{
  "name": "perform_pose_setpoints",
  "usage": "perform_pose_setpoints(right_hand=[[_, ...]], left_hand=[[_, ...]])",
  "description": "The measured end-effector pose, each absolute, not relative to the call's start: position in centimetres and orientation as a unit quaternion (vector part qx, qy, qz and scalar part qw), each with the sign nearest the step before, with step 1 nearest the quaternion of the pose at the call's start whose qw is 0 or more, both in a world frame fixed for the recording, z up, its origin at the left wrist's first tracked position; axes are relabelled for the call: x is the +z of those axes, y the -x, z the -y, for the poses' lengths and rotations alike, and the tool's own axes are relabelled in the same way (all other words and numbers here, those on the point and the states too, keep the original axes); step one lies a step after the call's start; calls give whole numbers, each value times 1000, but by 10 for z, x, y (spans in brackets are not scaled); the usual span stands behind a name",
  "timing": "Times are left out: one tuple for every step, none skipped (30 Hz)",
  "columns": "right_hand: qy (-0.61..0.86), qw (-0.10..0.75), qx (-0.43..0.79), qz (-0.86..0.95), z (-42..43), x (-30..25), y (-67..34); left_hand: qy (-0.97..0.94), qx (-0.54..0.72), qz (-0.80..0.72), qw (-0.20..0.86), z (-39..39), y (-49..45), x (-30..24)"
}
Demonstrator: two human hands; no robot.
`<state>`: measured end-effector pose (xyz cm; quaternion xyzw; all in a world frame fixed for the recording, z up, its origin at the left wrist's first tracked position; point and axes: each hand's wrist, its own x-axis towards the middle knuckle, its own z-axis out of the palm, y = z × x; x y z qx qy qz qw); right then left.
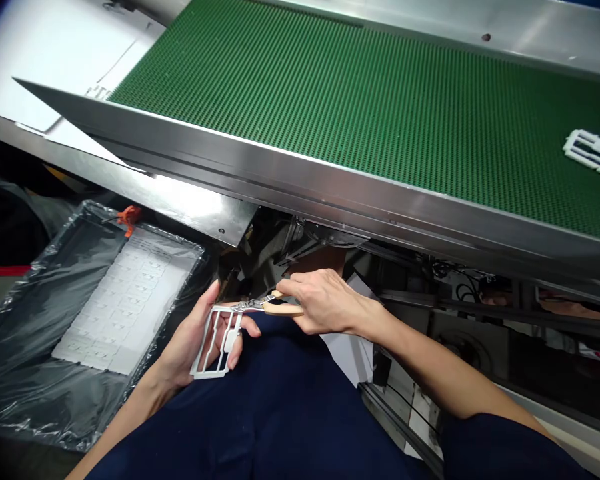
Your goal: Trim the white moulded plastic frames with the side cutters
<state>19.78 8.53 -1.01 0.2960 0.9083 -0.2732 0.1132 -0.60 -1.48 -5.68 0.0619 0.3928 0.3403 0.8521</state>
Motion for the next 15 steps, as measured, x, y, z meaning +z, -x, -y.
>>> perform_pose_setpoints(right_hand=[[-299,109,-284,-904,-85,-11,-198],[-302,104,-300,-899,-84,-13,-198],[-307,98,-318,-892,-83,-14,-198],[-315,91,-335,-883,-83,-16,-199],[-327,84,-350,-874,-82,-16,-199],[-343,77,-362,-863,-83,-16,-200],[-361,68,-371,-853,-83,-13,-201],[-380,59,-377,-843,-84,-7,-203],[-398,47,-380,-834,-85,2,-206],[-413,30,-380,-827,-87,15,-210],[-428,9,-375,-822,-89,29,-215],[-444,-16,-363,-819,-92,46,-221],[-465,-45,-339,-816,-95,64,-229],[-493,-79,-300,-813,-100,81,-238],[-528,-116,-244,-805,-107,98,-250]], left_hand=[[-57,341,-390,853,15,6,-57],[-51,343,-387,854,15,6,-57],[-43,345,-384,855,15,7,-57],[-35,348,-381,856,14,7,-58],[-29,351,-379,856,13,8,-59],[-25,357,-376,855,12,9,-59],[-23,363,-371,854,12,9,-59],[-22,372,-363,854,11,10,-59],[-19,383,-354,853,11,10,-59],[-10,392,-347,852,11,11,-58],[0,401,-340,851,12,11,-59],[14,406,-339,848,12,11,-61],[28,403,-347,846,13,12,-66],[28,403,-354,843,12,12,-74],[16,404,-356,843,9,12,-84]])
